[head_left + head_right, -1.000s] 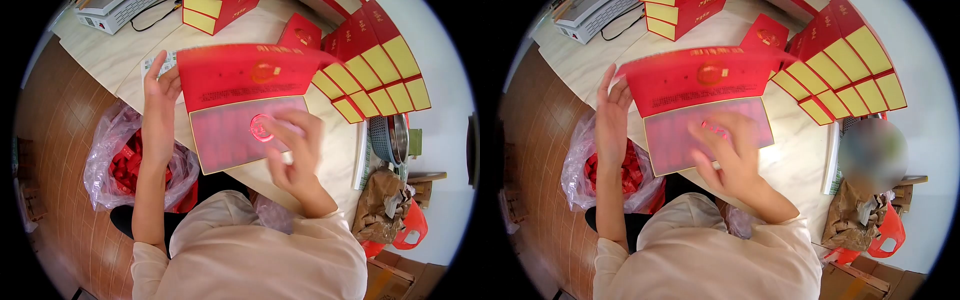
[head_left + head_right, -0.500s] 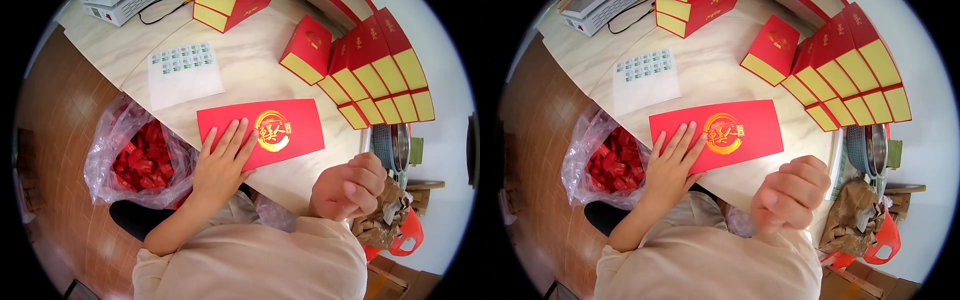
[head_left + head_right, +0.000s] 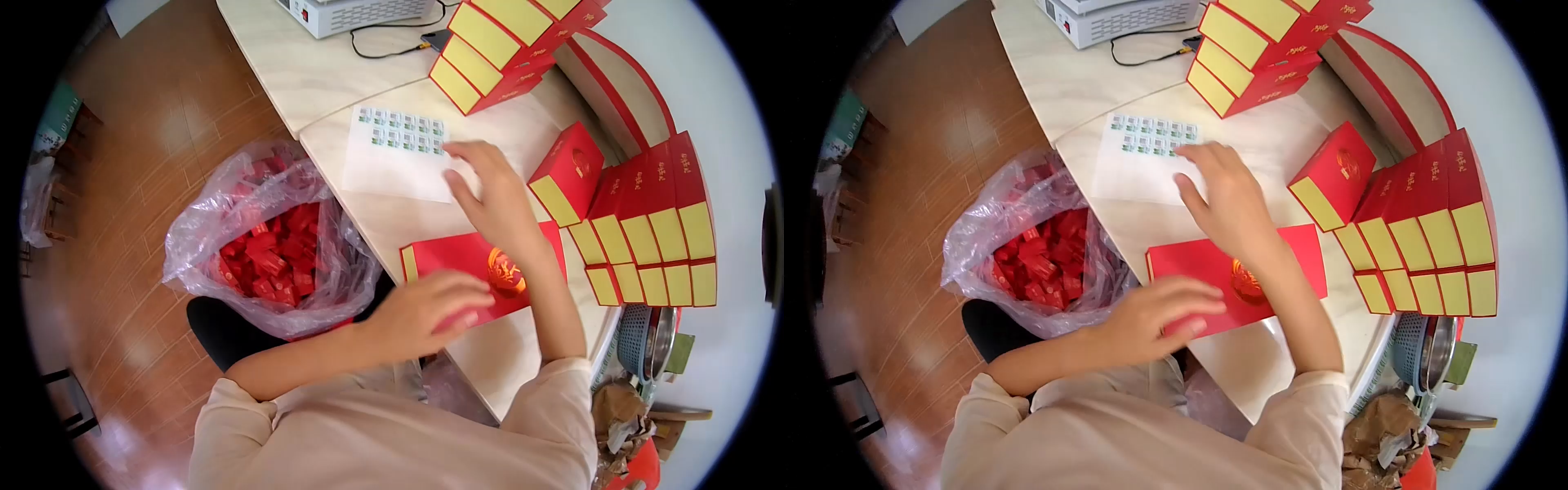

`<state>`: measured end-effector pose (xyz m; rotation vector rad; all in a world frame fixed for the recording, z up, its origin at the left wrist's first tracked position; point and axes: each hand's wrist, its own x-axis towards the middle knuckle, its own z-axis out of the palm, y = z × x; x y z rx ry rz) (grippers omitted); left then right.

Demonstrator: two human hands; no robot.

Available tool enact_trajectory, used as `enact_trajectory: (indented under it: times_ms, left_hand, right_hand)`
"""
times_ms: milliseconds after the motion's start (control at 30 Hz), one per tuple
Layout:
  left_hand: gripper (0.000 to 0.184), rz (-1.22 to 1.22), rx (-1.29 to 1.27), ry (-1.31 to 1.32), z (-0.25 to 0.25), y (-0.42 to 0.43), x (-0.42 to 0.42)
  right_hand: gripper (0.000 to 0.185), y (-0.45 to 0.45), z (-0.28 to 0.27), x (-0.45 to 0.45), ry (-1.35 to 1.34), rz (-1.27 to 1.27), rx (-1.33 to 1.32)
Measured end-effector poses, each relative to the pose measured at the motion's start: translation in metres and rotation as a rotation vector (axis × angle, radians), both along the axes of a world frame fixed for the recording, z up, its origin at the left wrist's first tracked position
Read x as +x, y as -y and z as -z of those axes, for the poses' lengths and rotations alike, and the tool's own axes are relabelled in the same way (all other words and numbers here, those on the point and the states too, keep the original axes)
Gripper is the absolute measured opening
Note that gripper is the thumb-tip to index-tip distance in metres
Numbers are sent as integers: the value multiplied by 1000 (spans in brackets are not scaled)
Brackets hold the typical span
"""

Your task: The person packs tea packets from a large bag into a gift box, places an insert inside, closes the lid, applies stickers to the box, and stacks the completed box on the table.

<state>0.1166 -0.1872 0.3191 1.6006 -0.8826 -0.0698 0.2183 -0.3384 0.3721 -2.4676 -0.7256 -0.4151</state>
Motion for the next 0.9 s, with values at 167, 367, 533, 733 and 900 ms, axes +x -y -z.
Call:
enact_trajectory:
  times_ms: [167, 367, 533, 733, 900]
  left_hand:
    - [34, -570, 176, 152, 14, -38, 74]
    - [43, -689, 666, 286, 76, -67, 113]
    - [44, -688, 677, 325, 84, -56, 122]
    - [45, -677, 691, 317, 83, -50, 126]
    - [44, -718, 683, 374, 83, -49, 124]
  right_hand:
    - [45, -19, 66, 98, -141, -130, -193]
    - [69, -45, 110, 113, -232, -15, -462]
    - [59, -36, 111, 121, -225, -54, -295]
    - [46, -41, 106, 121, -124, -11, -274]
    - [33, -49, 103, 118, -125, 31, -156]
